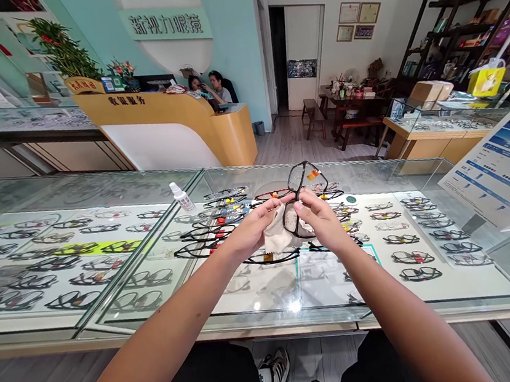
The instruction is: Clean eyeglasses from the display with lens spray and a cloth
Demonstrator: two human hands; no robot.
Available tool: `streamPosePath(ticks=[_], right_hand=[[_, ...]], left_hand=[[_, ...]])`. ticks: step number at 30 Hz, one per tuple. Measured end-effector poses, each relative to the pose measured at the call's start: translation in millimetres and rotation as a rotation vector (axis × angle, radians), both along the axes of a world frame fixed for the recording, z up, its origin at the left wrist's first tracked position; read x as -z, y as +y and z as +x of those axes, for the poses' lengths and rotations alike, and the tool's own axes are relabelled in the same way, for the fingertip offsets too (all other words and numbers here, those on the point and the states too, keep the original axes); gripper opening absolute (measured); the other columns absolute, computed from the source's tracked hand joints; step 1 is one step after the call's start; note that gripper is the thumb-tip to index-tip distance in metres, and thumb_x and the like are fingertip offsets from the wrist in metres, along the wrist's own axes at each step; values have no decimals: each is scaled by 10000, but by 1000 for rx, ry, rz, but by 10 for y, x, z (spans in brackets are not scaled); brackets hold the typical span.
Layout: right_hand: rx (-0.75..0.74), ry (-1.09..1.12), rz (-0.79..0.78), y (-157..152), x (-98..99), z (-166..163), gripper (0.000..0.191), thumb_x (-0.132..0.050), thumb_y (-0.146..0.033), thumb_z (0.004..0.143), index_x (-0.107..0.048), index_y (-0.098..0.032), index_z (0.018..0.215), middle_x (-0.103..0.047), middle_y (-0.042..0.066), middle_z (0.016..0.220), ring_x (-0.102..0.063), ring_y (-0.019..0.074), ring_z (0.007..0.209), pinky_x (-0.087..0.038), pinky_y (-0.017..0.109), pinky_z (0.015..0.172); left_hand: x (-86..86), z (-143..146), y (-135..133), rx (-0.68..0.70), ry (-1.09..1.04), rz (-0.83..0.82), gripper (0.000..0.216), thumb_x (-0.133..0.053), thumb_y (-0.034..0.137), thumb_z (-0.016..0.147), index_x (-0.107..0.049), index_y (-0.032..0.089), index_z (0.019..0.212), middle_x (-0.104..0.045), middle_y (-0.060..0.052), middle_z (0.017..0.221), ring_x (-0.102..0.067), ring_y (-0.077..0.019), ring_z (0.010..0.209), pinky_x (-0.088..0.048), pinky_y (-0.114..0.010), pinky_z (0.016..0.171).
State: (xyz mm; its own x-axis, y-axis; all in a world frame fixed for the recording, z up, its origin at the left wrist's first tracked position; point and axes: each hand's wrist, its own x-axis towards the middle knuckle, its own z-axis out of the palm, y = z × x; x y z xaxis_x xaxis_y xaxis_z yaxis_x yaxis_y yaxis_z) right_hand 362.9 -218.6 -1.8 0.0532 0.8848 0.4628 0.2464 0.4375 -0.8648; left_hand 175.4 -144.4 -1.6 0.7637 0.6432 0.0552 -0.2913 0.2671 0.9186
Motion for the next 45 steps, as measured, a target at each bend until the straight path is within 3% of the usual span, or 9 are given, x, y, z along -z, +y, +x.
streamPosePath(ticks=[4, 8, 13, 16, 21, 25, 31, 37, 45], right_hand=[[1, 10, 14, 8, 6, 1, 346, -576, -553, 1032, -791, -301, 1132, -553, 55, 1038, -522, 271, 1096, -423, 435, 1096], [7, -14, 14, -5, -19, -6, 372, -584, -571, 1022, -792, -289, 1146, -549, 61, 1043, -519, 274, 1082, -429, 445, 1085], [15, -63, 14, -32, -69, -24, 381, -574, -593, 1024, -788, -314, 1172, -622, 65, 1096, -534, 289, 1162, -401, 471, 1133], [-12, -55, 25, -41, -85, -33, 371, -571, -578, 1032, -778, -321, 1202, -649, 70, 1165, -544, 294, 1210, -399, 461, 1139], [4, -45, 12, -42, -96, -45, 354, -584, -575, 1026, -781, -307, 1147, -619, 63, 1054, -545, 287, 1135, -409, 466, 1101], [22, -55, 0, -45, -107, -58, 381, -593, -614, 1008, -785, -286, 1036, -623, 59, 1015, -547, 287, 1107, -416, 470, 1091], [-4, -33, 5, -53, -102, -61, 396, -588, -607, 1016, -787, -295, 1156, -659, 69, 1104, -563, 283, 1113, -433, 444, 1071], [-15, -45, 24, -48, -79, -44, 403, -572, -571, 1036, -766, -298, 1259, -649, 79, 1196, -543, 283, 1212, -414, 436, 1120], [-53, 23, -25, -49, -62, -47, 389, -598, -571, 1024, -769, -311, 1259, -636, 68, 1190, -570, 278, 1183, -413, 427, 1106]], left_hand=[[-9, 0, -4, 20, 14, -17, 403, -881, 497, 824, -744, 190, 1046, -502, -76, 1656, -679, -130, 943, -529, -256, 800], [-47, -7, -28, 50, 81, -44, 495, -900, 523, 792, -771, 164, 1107, -689, -126, 1387, -672, -146, 908, -511, -259, 777], [-78, -21, -35, 54, 106, -11, 480, -884, 546, 801, -781, 154, 1059, -728, -121, 1248, -673, -164, 895, -486, -271, 761], [-77, -18, -30, 26, 128, 10, 488, -892, 553, 785, -774, 147, 1030, -702, -129, 1309, -662, -163, 887, -463, -274, 732], [-100, -2, -51, 2, 112, 40, 476, -911, 545, 759, -712, 142, 916, -599, -103, 1482, -604, -103, 816, -427, -253, 686], [-122, -2, -74, 5, 144, 63, 505, -893, 581, 769, -656, 152, 893, -695, -63, 1066, -544, -95, 709, -365, -255, 634], [-106, -11, -72, 18, 174, 105, 526, -852, 633, 793, -603, 182, 896, -508, 47, 691, -384, -70, 543, -257, -268, 559], [-93, -13, -83, 57, 94, 81, 556, -870, 605, 799, -577, 176, 998, -614, 20, 799, -512, -76, 614, -322, -227, 585], [-67, -9, -80, 104, 30, 61, 643, -891, 561, 798, -636, 151, 1223, -641, 14, 802, -525, -72, 615, -360, -208, 598]])
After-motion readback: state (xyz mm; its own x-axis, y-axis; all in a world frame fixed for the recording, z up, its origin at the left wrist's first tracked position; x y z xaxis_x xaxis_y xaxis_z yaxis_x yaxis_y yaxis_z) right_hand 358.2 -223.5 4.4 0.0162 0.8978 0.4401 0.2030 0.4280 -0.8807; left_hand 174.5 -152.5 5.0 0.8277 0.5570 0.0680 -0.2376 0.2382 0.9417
